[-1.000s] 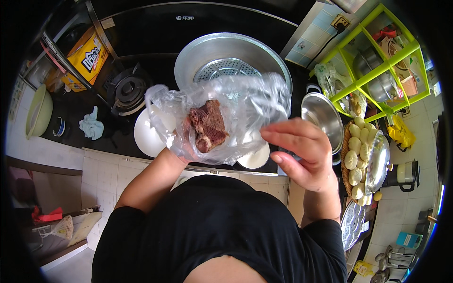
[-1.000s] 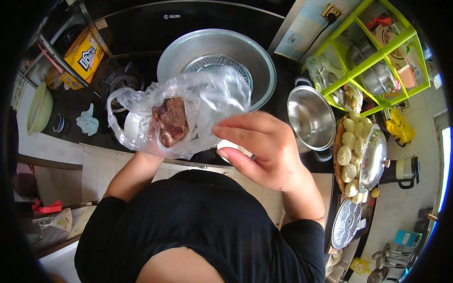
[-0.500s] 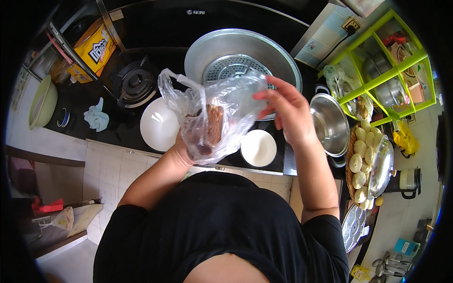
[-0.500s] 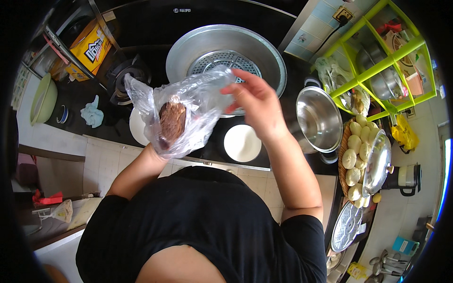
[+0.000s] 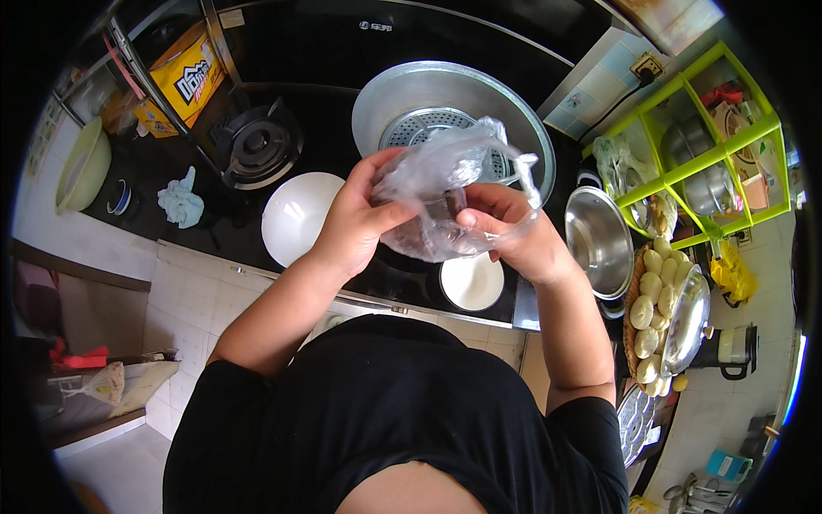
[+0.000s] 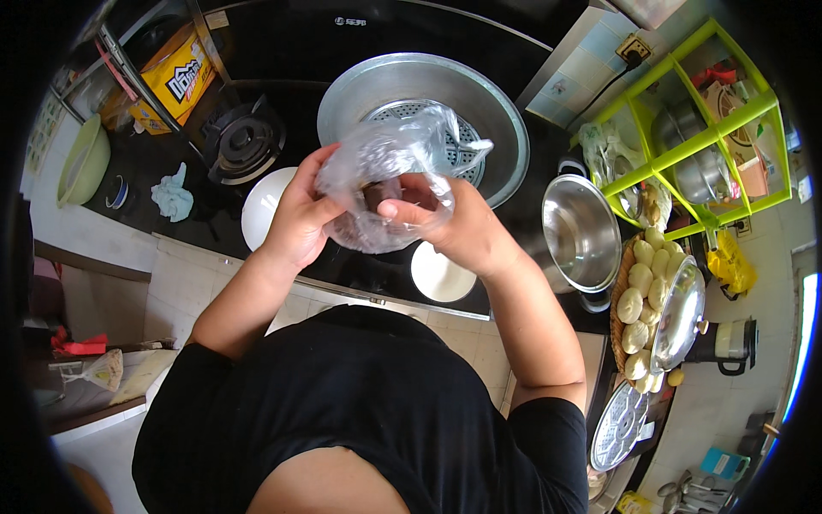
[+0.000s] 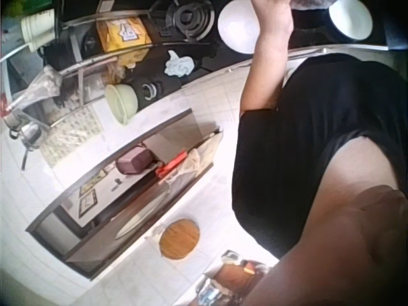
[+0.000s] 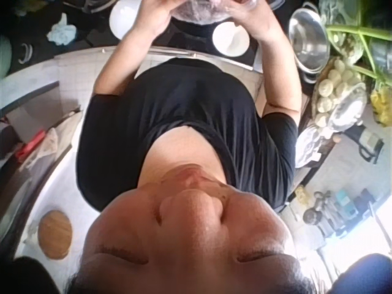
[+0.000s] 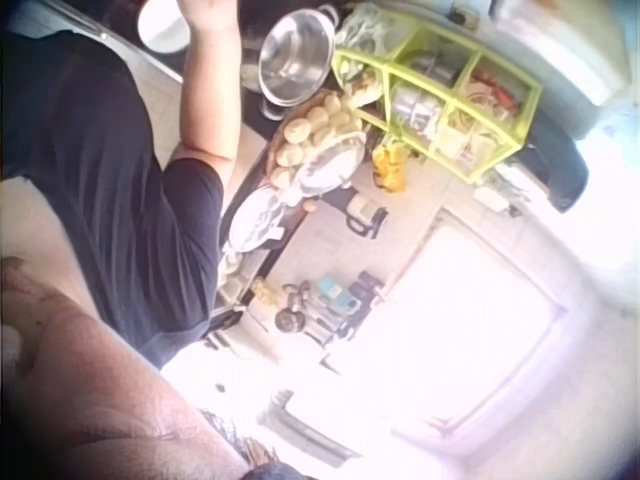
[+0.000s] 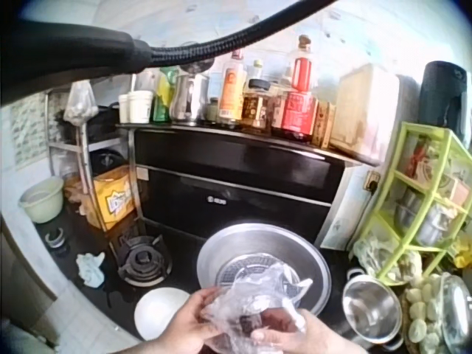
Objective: The person prepares a steaming setup by placing a steamer insert into a pot and covering it with a lid. They then unwrap a piece of meat from a plastic bag and place it into the steamer. Finally, they transfer a bowl of green leafy vegetables to a plate and rinse it under running water.
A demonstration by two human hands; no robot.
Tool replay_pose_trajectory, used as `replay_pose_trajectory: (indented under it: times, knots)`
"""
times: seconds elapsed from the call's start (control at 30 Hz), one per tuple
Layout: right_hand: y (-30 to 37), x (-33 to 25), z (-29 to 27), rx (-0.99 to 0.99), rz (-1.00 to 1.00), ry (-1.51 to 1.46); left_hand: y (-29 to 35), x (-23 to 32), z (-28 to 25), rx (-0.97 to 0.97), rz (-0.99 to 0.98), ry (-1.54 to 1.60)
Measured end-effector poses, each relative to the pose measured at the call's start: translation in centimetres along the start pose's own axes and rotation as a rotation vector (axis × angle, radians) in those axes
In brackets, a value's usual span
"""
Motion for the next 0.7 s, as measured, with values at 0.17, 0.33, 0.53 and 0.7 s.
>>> replay_pose_trajectory:
  times: [0.17, 0.33, 0.53, 0.7]
  knots:
    - [-1.5, 1.4, -0.8, 0.144, 0.052, -0.170, -1.3, 1.4, 1.0, -0.040, -0.031, 0.077]
    - [-2.5, 3.5, -3.7, 0.275, 0.026, -0.208, -3.0, 1.1, -0.1, -0.011, -0.084, -0.224]
    - [-1.8, 2.2, -5.4, 0.348, 0.019, -0.036, -4.8, 0.3, -2.0, 0.105, -0.080, -0.391]
    - [-2.1, 3.2, -8.4, 0.303, 0.171, -0.170, -6.0, 0.9, -3.4, 0.279, -0.049, 0.086]
Point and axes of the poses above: each hand's wrist, its own y-axis away from the middle knuckle, its own z-axis out of the palm, x = y × z, the point moved 1 cm from there along -y, towards the middle knuckle, and after that the axes turned 2 degrees about -x, right-handed, at the moved point
